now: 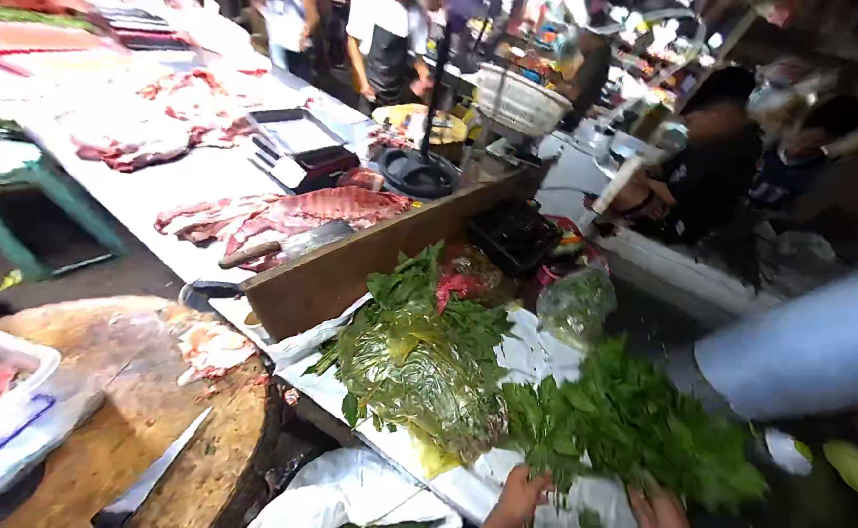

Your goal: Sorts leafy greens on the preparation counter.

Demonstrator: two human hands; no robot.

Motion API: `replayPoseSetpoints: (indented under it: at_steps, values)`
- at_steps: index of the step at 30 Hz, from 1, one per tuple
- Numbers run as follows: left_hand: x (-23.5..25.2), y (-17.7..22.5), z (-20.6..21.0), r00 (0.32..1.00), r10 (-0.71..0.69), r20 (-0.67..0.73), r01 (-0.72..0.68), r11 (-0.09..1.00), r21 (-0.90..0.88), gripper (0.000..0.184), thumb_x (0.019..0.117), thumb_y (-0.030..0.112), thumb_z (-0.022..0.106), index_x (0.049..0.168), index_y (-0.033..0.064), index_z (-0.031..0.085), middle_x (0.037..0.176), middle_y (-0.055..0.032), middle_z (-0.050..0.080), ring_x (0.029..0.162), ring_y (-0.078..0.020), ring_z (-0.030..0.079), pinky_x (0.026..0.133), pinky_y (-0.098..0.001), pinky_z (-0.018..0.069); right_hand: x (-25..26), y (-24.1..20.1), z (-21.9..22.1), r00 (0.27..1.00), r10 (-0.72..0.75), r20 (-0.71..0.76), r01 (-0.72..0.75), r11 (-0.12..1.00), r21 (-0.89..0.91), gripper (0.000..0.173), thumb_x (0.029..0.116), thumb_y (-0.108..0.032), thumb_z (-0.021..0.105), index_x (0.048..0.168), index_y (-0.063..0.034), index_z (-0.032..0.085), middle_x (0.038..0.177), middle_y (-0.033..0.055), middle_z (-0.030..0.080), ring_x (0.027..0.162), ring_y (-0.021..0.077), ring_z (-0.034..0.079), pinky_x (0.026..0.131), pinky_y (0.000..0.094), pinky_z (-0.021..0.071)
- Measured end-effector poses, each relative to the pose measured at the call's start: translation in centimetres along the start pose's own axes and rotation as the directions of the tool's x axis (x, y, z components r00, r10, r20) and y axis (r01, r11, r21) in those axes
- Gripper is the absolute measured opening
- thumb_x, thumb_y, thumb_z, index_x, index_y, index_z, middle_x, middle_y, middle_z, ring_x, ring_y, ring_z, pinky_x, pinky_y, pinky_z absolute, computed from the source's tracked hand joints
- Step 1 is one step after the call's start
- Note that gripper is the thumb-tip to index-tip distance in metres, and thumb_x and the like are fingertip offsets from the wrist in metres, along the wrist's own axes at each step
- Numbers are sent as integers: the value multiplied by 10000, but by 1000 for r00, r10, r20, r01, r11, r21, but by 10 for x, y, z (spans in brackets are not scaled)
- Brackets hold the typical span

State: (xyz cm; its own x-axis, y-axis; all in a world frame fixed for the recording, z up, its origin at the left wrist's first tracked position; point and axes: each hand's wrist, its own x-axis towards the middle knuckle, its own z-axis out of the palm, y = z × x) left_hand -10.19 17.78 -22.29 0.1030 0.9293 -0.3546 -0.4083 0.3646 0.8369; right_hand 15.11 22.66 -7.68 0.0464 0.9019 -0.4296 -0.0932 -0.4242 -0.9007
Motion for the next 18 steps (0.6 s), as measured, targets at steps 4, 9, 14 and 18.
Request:
replayPoseSetpoints:
  at_steps: [4,9,14,18]
  values:
    - [-22,36,4,994,-67,81,61,995,82,330,1072,263,545,1277,22,643,1055,-99,741,867,-176,712,770,-355,613,24,24,-14,995,-62,-80,58,997,-52,435,1100,-247,449,1481,-41,417,1276,128,622,1063,164,641,878,347,577]
    - [-12,38,6,986,-154,68,162,979,-124,373,1093,196,496,1373,-48,526,1249,-213,680,1085,-330,715,883,-471,633,42,22,-1,943,154,-295,-179,982,-58,446,1116,-279,420,1486,-32,435,1301,169,613,1045,214,639,891,364,547]
    - [-14,36,7,982,-186,34,189,972,-137,363,1106,183,456,1382,-45,515,1248,-231,672,1082,-357,710,881,-491,629,46,14,0,942,128,-310,-111,991,72,371,1069,-265,510,1403,-115,448,1024,83,595,725,145,552,633,325,500]
    - [-17,35,7,982,-186,-12,179,960,-217,367,1116,181,416,1394,-48,487,1261,-254,662,1100,-385,701,905,-515,614,51,1,0,960,121,-252,-84,985,152,418,1063,-275,554,1445,-150,436,1149,91,637,855,161,630,738,329,549]
